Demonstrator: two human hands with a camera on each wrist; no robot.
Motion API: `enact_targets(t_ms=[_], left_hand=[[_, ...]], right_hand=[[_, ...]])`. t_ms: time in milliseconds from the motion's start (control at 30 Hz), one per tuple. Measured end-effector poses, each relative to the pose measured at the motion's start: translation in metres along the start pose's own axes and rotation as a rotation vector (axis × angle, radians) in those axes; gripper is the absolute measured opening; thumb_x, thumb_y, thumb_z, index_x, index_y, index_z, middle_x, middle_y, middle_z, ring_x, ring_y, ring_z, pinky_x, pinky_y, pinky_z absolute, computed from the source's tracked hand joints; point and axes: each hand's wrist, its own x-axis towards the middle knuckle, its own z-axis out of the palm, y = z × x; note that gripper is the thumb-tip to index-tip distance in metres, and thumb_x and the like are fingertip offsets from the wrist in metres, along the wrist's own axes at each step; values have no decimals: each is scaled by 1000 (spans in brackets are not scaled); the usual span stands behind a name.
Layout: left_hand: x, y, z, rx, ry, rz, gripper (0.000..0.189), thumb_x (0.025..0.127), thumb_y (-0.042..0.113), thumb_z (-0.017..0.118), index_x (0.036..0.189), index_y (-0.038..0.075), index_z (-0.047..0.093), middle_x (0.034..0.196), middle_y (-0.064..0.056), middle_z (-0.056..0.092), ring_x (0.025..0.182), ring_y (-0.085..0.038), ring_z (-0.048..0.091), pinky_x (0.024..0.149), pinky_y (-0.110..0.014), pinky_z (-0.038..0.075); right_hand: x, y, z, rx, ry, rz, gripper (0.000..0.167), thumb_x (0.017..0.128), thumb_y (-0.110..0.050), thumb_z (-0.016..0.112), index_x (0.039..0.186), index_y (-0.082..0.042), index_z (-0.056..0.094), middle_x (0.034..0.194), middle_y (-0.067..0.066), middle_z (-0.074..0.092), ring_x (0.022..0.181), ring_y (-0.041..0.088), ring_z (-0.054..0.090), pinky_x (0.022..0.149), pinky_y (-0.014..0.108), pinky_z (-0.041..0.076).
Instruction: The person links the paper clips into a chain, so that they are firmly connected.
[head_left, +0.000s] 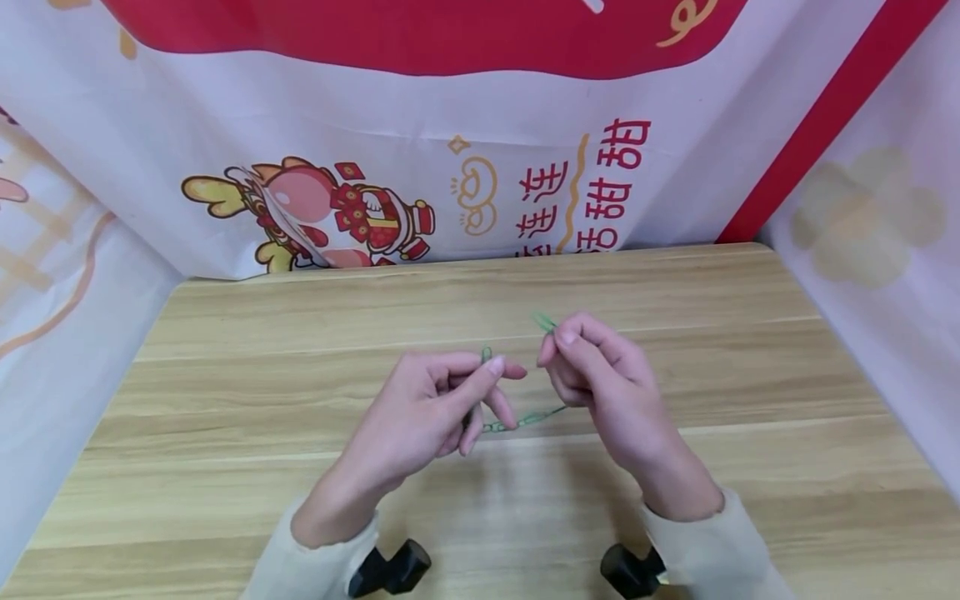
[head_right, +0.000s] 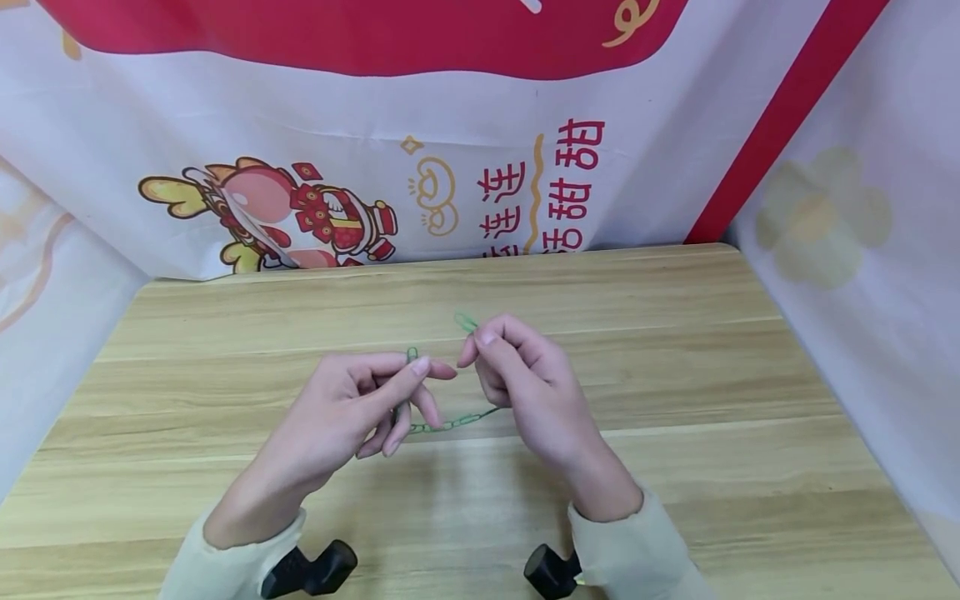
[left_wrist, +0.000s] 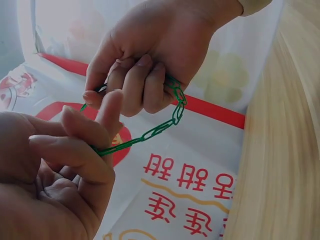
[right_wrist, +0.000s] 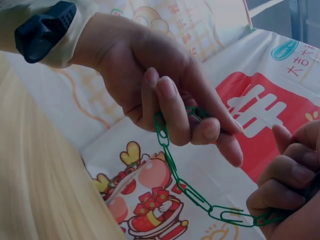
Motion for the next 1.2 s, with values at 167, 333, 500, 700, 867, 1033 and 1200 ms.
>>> enact_targets(t_ms=[167,333,500,700,867,1033,1200], left_hand=[[-5,3,1,49,-37,89,27,113,23,57,105,8,78,68,-9,60,50,-9,41,46,-24,29],[-8,6,2,100,-86,135,25,113,23,57,100,11,74,66,-1,45,56,-10,39,50,-25,30],[-9,7,2,173,-42,146,25,114,26,55,102,15,73,68,0,41,61,-13,39,54,-27,33],[-7,6,3,335,-19,174,27,113,30,57,97,17,75,71,3,45,64,-13,42,59,-28,37],[-3,6,4,420,-56,168,26,111,27,59,95,17,76,91,4,70,80,-14,57,67,-26,45],[0,4,5,431,-81,145,24,110,25,61,95,15,77,97,3,73,87,-14,60,71,-25,47],[-1,2,6,324,-55,66,17,107,28,67,103,14,76,82,1,66,72,-14,58,60,-24,46]], right_hand=[[-2,1,-5,-84,-118,-50,28,114,-2,37,100,-2,60,62,5,31,50,21,28,46,30,23],[-3,0,-9,-150,-210,-58,25,113,1,38,100,-3,59,65,5,36,53,18,33,48,28,27],[-3,-2,-8,-170,-188,-54,25,113,0,41,100,-3,62,67,5,39,57,18,36,49,31,29],[-3,0,0,-342,-48,-136,20,109,2,56,104,-7,73,71,1,49,60,13,41,50,29,36],[-1,5,3,-612,-18,-317,11,107,-6,65,102,-8,75,82,-2,66,68,7,53,60,20,46],[-1,9,5,-817,-43,-465,31,114,-26,52,97,-6,68,82,0,64,71,7,54,64,18,48],[1,13,3,-827,-7,-483,33,115,-25,50,96,-3,66,80,2,61,68,7,50,61,16,44]])
